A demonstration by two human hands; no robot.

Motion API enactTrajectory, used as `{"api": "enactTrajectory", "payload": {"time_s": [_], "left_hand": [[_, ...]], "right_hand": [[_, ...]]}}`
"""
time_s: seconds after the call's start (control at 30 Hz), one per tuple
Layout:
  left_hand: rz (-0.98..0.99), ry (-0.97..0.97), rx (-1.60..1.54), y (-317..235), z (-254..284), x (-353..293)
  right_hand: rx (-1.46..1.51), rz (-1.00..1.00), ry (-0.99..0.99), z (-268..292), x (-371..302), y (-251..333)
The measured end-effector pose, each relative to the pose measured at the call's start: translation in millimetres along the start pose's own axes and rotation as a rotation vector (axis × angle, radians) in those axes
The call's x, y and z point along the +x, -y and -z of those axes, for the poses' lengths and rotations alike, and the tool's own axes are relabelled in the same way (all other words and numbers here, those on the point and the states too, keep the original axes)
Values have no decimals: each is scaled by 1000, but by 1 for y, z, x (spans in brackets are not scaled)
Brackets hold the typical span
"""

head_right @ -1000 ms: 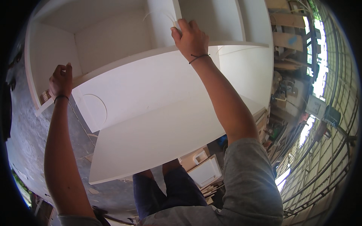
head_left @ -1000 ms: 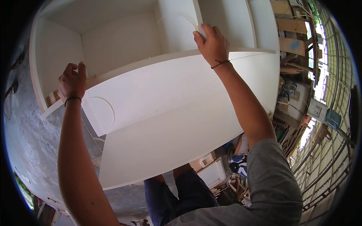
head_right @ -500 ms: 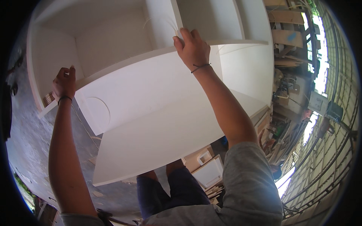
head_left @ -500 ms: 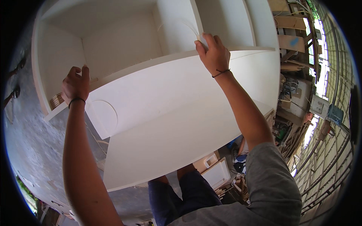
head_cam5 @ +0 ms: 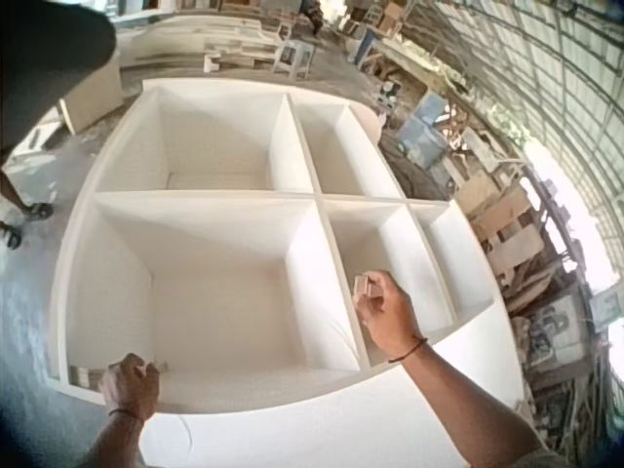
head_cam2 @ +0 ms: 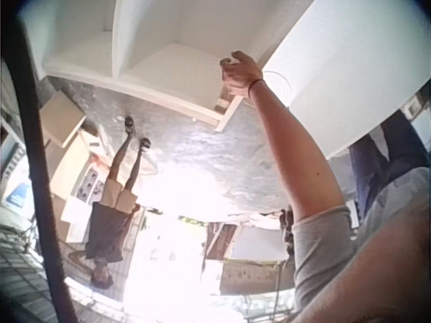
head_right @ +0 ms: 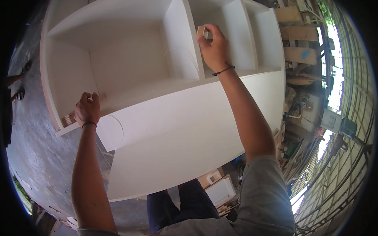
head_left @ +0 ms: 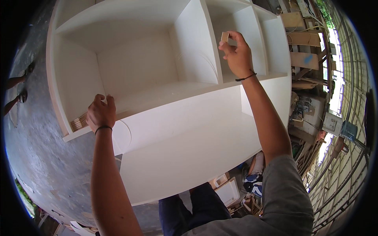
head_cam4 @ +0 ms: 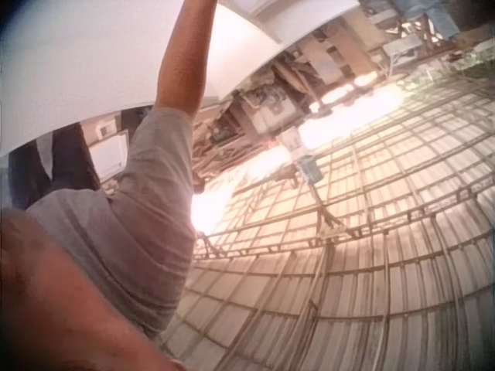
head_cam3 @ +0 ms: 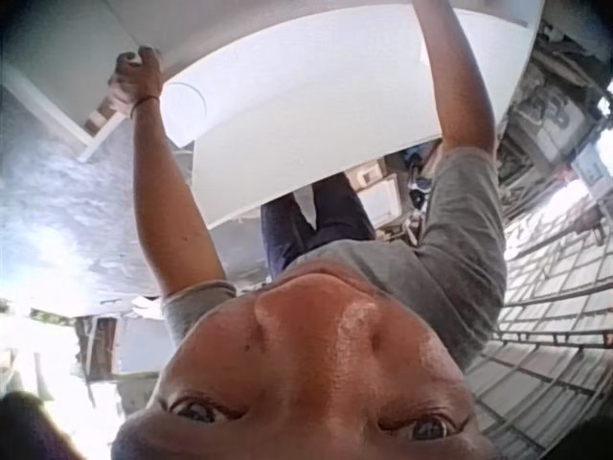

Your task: The person hammers nails into a white wooden shelving unit to secure internal dividers. They then pick up a small wooden block and rub it along the edges and corners of the shelves to smooth the surfaces.

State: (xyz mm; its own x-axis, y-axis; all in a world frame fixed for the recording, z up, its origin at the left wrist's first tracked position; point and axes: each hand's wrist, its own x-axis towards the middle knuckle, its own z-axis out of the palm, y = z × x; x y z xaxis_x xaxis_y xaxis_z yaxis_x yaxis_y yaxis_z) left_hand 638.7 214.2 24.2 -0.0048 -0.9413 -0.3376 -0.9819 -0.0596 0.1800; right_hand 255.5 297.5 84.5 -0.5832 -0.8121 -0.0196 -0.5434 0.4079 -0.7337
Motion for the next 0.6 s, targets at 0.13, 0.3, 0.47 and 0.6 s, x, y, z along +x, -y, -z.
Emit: {"api": "enactTrajectory", "payload": {"time_s": [0.13,0.3,0.47,0.6], "left_hand": [[-5,12,-3,0,-6,2],[27,58,-4,-2,-1,2],[9,45,1,3,-3,4],[28,94,-11,3,-3,1]], "right_hand": [[261,-117,51,7,17,-13],[6,106,-9,-10,46,-29],[-118,125,-171,-35,61,-11],[-223,51,-148,-51,70,-28]]}}
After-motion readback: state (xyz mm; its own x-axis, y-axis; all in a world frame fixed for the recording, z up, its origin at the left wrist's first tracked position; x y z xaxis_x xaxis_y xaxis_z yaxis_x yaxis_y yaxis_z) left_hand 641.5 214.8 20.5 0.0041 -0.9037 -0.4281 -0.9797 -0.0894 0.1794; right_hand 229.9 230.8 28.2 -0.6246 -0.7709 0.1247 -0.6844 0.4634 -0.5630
